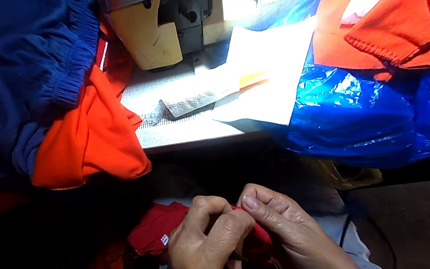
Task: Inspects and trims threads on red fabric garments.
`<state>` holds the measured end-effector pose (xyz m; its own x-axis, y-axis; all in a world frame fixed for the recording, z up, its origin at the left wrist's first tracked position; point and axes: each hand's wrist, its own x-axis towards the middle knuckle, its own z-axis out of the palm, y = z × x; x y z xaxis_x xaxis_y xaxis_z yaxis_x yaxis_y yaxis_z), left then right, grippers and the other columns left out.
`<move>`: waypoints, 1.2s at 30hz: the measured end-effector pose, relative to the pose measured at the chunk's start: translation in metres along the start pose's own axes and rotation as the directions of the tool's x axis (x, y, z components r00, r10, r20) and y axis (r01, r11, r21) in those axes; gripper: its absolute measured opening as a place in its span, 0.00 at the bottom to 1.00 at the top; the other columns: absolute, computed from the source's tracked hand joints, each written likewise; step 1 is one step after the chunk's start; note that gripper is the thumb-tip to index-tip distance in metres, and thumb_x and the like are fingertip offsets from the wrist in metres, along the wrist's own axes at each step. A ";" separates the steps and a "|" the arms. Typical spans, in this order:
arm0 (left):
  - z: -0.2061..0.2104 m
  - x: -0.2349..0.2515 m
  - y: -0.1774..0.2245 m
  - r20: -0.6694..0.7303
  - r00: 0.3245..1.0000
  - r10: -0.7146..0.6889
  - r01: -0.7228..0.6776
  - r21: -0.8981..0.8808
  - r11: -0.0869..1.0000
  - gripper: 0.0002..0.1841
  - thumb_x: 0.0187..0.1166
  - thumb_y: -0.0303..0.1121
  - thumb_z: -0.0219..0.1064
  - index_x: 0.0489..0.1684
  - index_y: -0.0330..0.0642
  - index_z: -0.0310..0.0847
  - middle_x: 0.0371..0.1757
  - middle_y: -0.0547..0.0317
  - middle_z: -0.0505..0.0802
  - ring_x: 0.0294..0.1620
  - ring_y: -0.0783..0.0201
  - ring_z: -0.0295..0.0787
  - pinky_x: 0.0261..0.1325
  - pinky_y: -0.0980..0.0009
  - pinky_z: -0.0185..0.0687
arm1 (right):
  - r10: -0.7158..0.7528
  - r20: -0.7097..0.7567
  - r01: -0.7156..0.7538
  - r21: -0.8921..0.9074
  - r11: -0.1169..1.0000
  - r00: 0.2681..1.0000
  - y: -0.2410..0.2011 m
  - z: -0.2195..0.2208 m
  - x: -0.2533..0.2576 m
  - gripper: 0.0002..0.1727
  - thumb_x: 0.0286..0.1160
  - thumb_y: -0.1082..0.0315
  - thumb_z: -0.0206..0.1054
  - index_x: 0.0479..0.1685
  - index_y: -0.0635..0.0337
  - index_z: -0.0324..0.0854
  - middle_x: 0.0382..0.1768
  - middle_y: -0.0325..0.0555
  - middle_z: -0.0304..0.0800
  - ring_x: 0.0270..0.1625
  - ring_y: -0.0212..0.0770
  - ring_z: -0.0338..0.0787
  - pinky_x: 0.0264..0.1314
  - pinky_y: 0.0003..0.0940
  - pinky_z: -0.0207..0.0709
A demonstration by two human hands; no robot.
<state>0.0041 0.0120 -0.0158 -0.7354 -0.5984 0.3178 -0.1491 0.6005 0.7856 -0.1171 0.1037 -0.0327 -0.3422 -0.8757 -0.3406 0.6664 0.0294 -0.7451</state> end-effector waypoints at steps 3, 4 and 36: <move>0.003 -0.001 -0.002 -0.012 0.999 -0.032 0.033 0.062 0.998 0.10 0.86 0.33 0.60 0.35 0.40 0.83 0.37 0.58 0.85 0.40 0.78 0.81 0.44 0.89 0.75 | -0.111 0.009 0.111 -0.111 0.988 0.994 0.004 -0.001 0.001 0.13 0.86 0.60 0.62 0.30 0.49 0.82 0.25 0.28 0.83 0.31 0.18 0.83 0.35 0.14 0.78; 0.003 -0.001 -0.003 -0.018 0.996 -0.087 0.087 -0.014 0.996 0.13 0.89 0.36 0.58 0.36 0.40 0.81 0.37 0.60 0.84 0.39 0.80 0.80 0.43 0.89 0.75 | -0.123 0.013 0.124 -0.129 0.984 0.992 0.003 -0.001 0.002 0.13 0.86 0.59 0.62 0.31 0.49 0.82 0.25 0.28 0.83 0.30 0.18 0.83 0.35 0.14 0.78; 0.002 0.004 -0.022 -0.208 0.978 -0.021 0.056 0.165 0.985 0.13 0.87 0.40 0.61 0.34 0.41 0.81 0.34 0.64 0.85 0.34 0.85 0.80 0.38 0.93 0.75 | 0.107 0.000 -0.105 0.182 0.978 0.994 -0.006 -0.004 0.007 0.11 0.82 0.62 0.67 0.30 0.52 0.86 0.27 0.37 0.88 0.34 0.24 0.88 0.41 0.19 0.83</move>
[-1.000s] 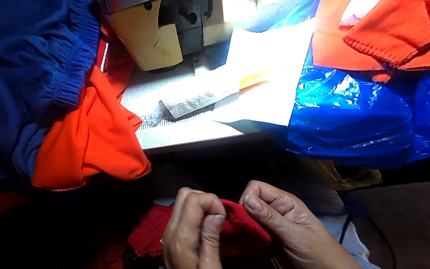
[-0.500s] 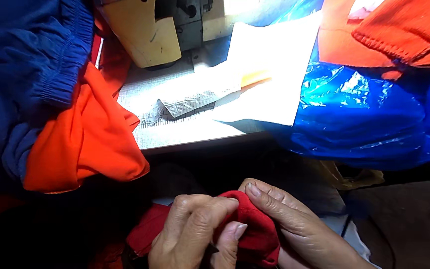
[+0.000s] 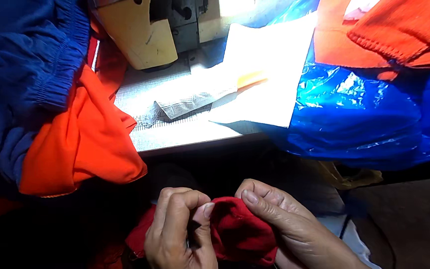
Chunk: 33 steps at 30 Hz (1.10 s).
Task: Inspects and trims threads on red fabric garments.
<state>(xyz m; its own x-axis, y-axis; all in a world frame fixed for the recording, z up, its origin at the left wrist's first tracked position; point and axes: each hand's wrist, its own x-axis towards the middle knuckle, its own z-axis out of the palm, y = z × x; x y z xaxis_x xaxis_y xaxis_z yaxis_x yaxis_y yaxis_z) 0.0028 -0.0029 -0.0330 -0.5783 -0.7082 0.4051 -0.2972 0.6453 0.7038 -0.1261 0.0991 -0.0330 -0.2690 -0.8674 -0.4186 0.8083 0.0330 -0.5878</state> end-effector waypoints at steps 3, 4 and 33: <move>-0.009 0.002 0.006 0.080 0.997 0.021 -0.007 -0.170 0.985 0.13 0.86 0.43 0.64 0.42 0.43 0.86 0.43 0.65 0.87 0.39 0.85 0.82 0.42 0.91 0.78 | 0.016 -0.017 -0.016 0.024 1.000 1.000 0.000 0.002 0.000 0.11 0.82 0.62 0.67 0.31 0.53 0.86 0.27 0.39 0.88 0.34 0.25 0.89 0.42 0.21 0.84; -0.009 0.003 0.009 0.098 0.994 0.046 -0.027 -0.187 0.982 0.12 0.85 0.42 0.66 0.45 0.42 0.87 0.45 0.63 0.87 0.39 0.84 0.81 0.44 0.91 0.77 | 0.018 -0.013 -0.018 0.028 0.999 1.000 0.000 0.002 0.000 0.11 0.82 0.62 0.67 0.31 0.53 0.85 0.28 0.39 0.88 0.35 0.25 0.89 0.42 0.21 0.84; -0.001 -0.011 -0.073 0.080 0.988 -0.130 0.103 0.280 0.954 0.09 0.78 0.26 0.58 0.36 0.31 0.84 0.27 0.50 0.88 0.27 0.62 0.87 0.31 0.63 0.83 | -0.164 -0.027 0.151 -0.266 0.952 0.986 0.007 -0.013 -0.002 0.14 0.87 0.64 0.57 0.31 0.50 0.83 0.25 0.30 0.83 0.31 0.21 0.84 0.36 0.16 0.79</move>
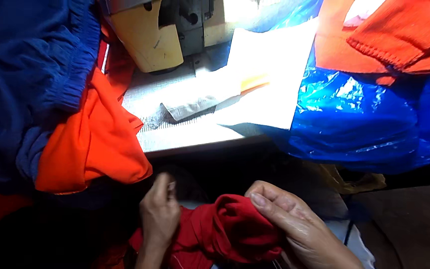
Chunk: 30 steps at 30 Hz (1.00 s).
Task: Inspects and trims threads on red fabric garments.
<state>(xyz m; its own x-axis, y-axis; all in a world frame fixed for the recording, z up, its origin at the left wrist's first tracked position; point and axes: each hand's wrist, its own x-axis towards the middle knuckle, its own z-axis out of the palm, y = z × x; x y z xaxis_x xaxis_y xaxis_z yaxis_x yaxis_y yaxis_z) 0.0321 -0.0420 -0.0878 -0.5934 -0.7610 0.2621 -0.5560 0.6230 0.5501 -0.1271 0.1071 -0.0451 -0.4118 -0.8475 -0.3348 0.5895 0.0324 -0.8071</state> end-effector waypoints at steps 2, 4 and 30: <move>0.000 0.003 -0.015 -0.060 0.982 -0.178 0.172 -0.092 0.981 0.10 0.80 0.29 0.58 0.37 0.32 0.84 0.26 0.62 0.86 0.26 0.77 0.82 0.33 0.77 0.79 | 0.021 -0.010 -0.021 0.045 0.999 1.000 -0.005 -0.004 0.003 0.13 0.86 0.63 0.59 0.30 0.49 0.84 0.25 0.31 0.85 0.32 0.20 0.85 0.38 0.16 0.80; -0.007 -0.002 0.009 -0.006 0.984 -0.179 0.164 -0.367 0.915 0.06 0.84 0.33 0.59 0.41 0.43 0.80 0.31 0.74 0.87 0.25 0.84 0.81 0.28 0.87 0.78 | 0.108 0.021 -0.110 0.117 0.987 0.994 -0.004 -0.004 0.001 0.13 0.85 0.62 0.60 0.31 0.51 0.85 0.27 0.35 0.87 0.34 0.23 0.87 0.40 0.19 0.82; -0.021 0.012 0.076 0.209 0.971 -0.115 0.237 -0.776 0.585 0.07 0.83 0.34 0.65 0.34 0.46 0.85 0.26 0.71 0.85 0.27 0.82 0.82 0.32 0.86 0.79 | 0.217 0.159 -0.255 0.276 0.927 0.963 -0.016 0.005 0.002 0.08 0.77 0.69 0.66 0.35 0.53 0.91 0.30 0.39 0.92 0.36 0.24 0.90 0.42 0.20 0.85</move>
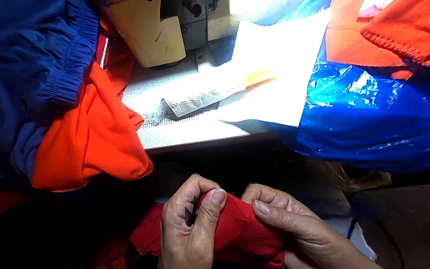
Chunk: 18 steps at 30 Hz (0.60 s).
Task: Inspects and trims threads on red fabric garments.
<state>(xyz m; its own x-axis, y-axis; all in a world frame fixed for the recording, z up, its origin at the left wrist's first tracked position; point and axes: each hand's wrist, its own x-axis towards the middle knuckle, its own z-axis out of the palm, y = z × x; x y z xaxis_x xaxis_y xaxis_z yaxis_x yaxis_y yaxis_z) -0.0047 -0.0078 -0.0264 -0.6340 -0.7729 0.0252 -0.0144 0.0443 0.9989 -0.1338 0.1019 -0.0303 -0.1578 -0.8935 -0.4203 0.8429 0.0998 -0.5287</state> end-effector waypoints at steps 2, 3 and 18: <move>-0.004 0.001 0.005 0.063 0.992 0.109 -0.117 0.158 0.980 0.10 0.85 0.36 0.64 0.35 0.43 0.85 0.29 0.71 0.88 0.31 0.84 0.84 0.36 0.89 0.81 | 0.075 0.142 -0.070 -0.040 0.997 0.987 -0.002 -0.006 0.001 0.13 0.82 0.54 0.65 0.43 0.50 0.90 0.38 0.35 0.92 0.43 0.23 0.90 0.49 0.20 0.84; -0.006 0.000 0.007 0.116 0.981 0.155 -0.178 0.233 0.956 0.11 0.86 0.36 0.63 0.36 0.40 0.85 0.30 0.69 0.89 0.33 0.86 0.84 0.38 0.90 0.79 | 0.123 0.238 -0.110 -0.067 0.992 0.963 -0.001 -0.010 0.002 0.19 0.83 0.44 0.62 0.48 0.48 0.89 0.42 0.32 0.92 0.47 0.23 0.90 0.53 0.21 0.83; -0.026 -0.018 0.010 0.471 0.863 0.180 -0.395 0.409 0.823 0.20 0.81 0.49 0.68 0.42 0.36 0.85 0.33 0.53 0.89 0.36 0.68 0.85 0.40 0.78 0.79 | -0.064 0.451 0.279 -0.428 0.860 0.890 0.001 -0.037 -0.010 0.08 0.84 0.58 0.65 0.50 0.51 0.83 0.48 0.28 0.86 0.52 0.19 0.84 0.54 0.17 0.79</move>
<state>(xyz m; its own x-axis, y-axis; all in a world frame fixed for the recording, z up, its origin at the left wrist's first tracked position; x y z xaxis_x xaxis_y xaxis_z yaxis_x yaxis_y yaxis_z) 0.0266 -0.0102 -0.0157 -0.9143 -0.3611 0.1835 -0.0774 0.6005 0.7959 -0.1507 0.1273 -0.0535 0.0371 -0.9993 -0.0079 0.4605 0.0241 -0.8873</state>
